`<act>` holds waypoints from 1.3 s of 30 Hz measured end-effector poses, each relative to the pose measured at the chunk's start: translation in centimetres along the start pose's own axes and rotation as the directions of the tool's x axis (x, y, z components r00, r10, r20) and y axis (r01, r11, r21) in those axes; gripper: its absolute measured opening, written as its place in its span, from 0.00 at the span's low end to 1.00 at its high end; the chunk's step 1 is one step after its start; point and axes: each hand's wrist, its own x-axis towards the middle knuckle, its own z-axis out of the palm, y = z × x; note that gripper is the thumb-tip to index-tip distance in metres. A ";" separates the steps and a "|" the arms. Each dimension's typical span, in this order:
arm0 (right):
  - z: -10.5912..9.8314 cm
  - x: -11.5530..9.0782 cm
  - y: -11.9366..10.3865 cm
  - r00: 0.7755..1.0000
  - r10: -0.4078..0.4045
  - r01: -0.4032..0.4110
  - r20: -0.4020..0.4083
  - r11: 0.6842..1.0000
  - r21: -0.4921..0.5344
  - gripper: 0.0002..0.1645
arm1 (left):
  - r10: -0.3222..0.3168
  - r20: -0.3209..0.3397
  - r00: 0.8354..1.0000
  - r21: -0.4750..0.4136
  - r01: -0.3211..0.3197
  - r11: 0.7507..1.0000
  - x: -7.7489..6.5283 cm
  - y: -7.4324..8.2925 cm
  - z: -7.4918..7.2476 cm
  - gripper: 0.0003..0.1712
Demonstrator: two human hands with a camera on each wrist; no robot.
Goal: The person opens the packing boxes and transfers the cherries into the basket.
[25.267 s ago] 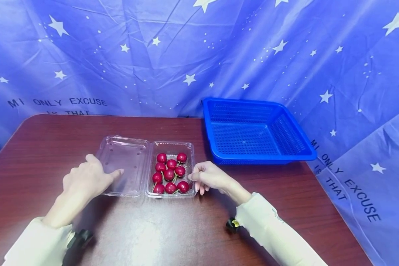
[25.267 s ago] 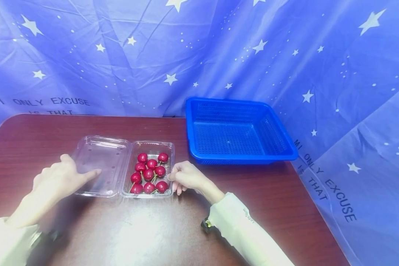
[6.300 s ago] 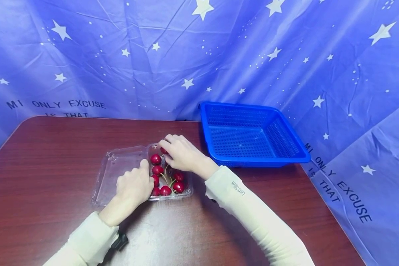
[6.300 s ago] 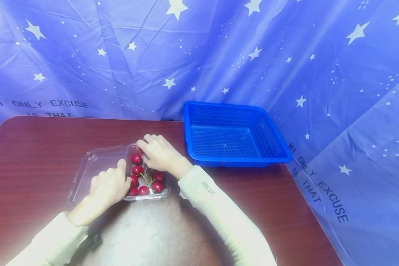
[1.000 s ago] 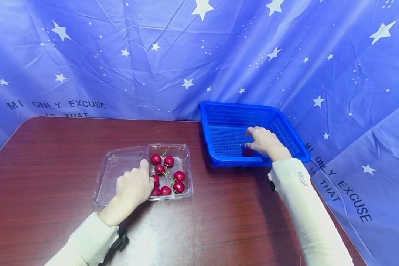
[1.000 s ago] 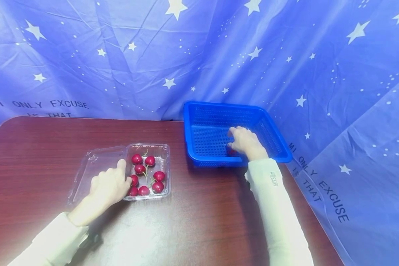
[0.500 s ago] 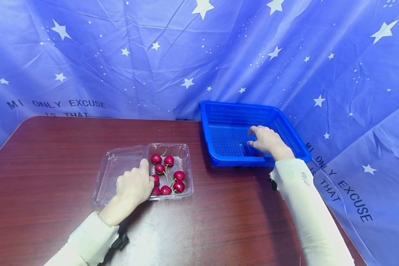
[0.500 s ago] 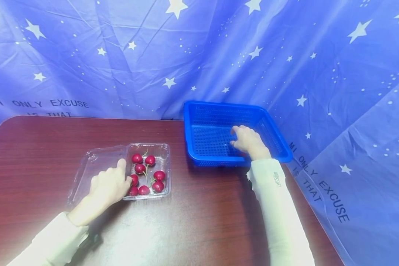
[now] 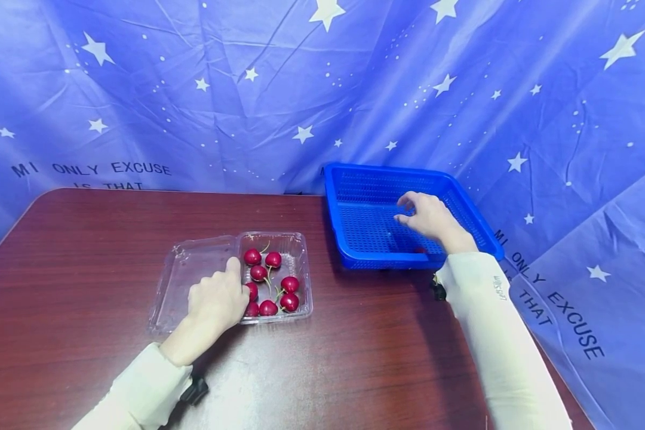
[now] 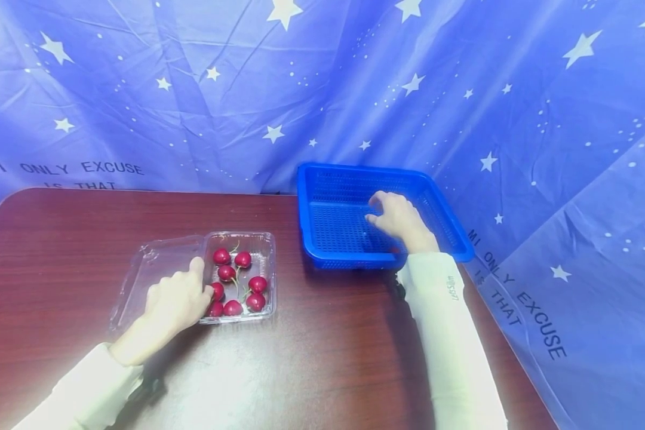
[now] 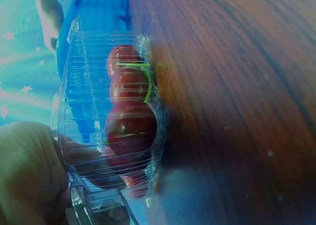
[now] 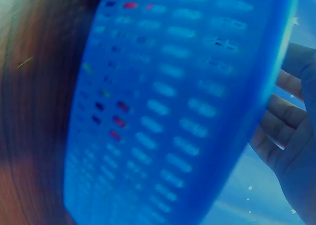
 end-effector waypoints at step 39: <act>-2.7 0.9 -10.5 0.949 -0.282 0.294 -0.142 0.953 0.072 0.25 | -0.013 0.014 1.000 -0.005 0.013 1.000 0.1 -0.1 0.0 0.14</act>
